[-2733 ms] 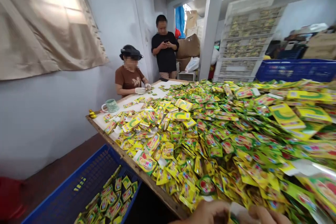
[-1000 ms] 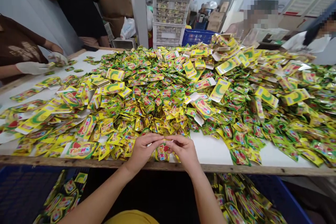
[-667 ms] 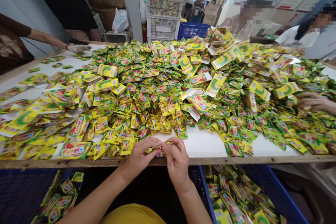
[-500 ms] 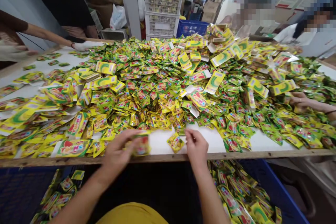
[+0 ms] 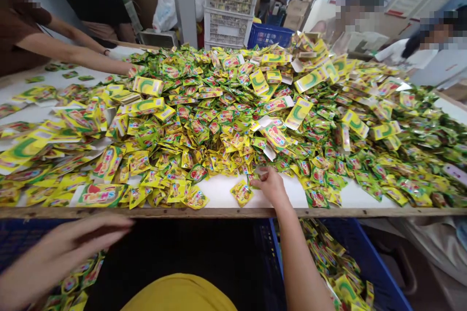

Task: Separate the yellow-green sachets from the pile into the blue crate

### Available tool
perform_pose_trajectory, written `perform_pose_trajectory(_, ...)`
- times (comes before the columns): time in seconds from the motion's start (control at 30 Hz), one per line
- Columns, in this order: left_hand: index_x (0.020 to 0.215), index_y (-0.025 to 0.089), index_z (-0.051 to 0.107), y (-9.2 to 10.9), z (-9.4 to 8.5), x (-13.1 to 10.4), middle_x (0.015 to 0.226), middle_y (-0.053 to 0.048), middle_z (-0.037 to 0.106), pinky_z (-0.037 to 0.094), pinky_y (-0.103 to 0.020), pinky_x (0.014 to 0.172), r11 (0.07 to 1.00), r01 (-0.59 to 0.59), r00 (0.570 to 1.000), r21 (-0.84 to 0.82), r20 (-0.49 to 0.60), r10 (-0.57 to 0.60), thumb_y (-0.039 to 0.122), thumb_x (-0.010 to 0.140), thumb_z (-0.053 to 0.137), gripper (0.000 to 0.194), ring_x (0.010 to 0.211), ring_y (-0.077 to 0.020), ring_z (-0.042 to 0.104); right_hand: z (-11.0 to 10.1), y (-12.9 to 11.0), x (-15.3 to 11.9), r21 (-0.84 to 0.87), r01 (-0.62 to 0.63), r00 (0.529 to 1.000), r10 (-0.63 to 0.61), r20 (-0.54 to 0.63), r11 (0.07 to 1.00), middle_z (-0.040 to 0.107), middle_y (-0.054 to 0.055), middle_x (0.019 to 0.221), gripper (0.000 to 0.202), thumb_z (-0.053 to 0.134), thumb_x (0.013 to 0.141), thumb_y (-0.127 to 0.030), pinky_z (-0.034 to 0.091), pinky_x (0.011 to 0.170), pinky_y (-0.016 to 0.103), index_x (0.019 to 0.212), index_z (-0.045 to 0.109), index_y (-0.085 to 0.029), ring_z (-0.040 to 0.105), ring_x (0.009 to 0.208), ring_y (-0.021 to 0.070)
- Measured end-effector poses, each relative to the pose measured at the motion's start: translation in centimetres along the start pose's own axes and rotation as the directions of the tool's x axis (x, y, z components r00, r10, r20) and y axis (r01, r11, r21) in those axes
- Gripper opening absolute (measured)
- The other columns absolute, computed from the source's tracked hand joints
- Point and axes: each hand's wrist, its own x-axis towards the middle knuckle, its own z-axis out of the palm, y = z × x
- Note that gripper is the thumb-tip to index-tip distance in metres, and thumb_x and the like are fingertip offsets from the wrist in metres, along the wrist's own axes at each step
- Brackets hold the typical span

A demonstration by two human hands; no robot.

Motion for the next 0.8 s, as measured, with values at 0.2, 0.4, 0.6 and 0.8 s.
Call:
perform_pose_trajectory(0.2,0.083,0.017,0.067,8.7,15.7,13.1,0.098,-0.008,0.066,0.045,-0.032,0.087,0.970,-0.238,0.966,-0.047,0.096,0.242,0.023,0.076,0.068,0.010,0.096,-0.0230,0.059,-1.3,0.7,-2.0,0.189,0.020,0.999,-0.010,-0.052,0.982,0.051,-0.006,0.060,0.044,0.083,0.044,-0.036,0.037,0.053,0.024,0.072,0.053,-0.020,0.047,0.055,0.0115)
perform_pose_trajectory(0.4,0.069,0.016,0.055,9.0,20.8,16.3,0.083,-0.006,0.062,0.044,-0.041,0.088,0.990,-0.119,0.991,-0.073,0.057,0.123,0.012,0.063,0.073,0.020,0.094,-0.0268,0.059,-2.3,-0.3,-4.5,0.497,-0.021,0.999,0.039,-0.025,0.868,0.063,0.000,0.073,0.052,0.079,0.058,-0.047,0.047,0.063,0.028,0.092,0.053,-0.019,0.059,0.065,0.0150)
perform_pose_trajectory(0.6,0.084,0.017,0.051,8.4,20.0,15.0,0.069,0.001,0.063,0.053,-0.027,0.064,0.839,0.054,0.992,-0.541,0.128,0.019,0.020,0.080,0.053,0.005,0.064,-0.0140,0.063,0.8,-3.6,-6.3,0.711,-0.093,0.995,0.046,0.085,0.697,0.064,-0.001,0.072,0.049,0.085,0.054,-0.038,0.046,0.060,0.025,0.090,0.058,-0.019,0.056,0.062,0.0123)
perform_pose_trajectory(0.8,0.084,0.013,0.064,7.5,17.5,14.5,0.069,-0.002,0.064,0.052,-0.027,0.057,0.694,0.172,0.982,-0.699,0.177,-0.065,0.032,0.071,0.064,0.023,0.058,-0.0138,0.060,0.9,-5.0,-6.0,0.569,0.021,0.959,-0.178,0.223,0.822,0.055,-0.004,0.067,0.037,0.075,0.068,-0.035,0.042,0.058,0.024,0.097,0.059,-0.019,0.051,0.063,0.0121)
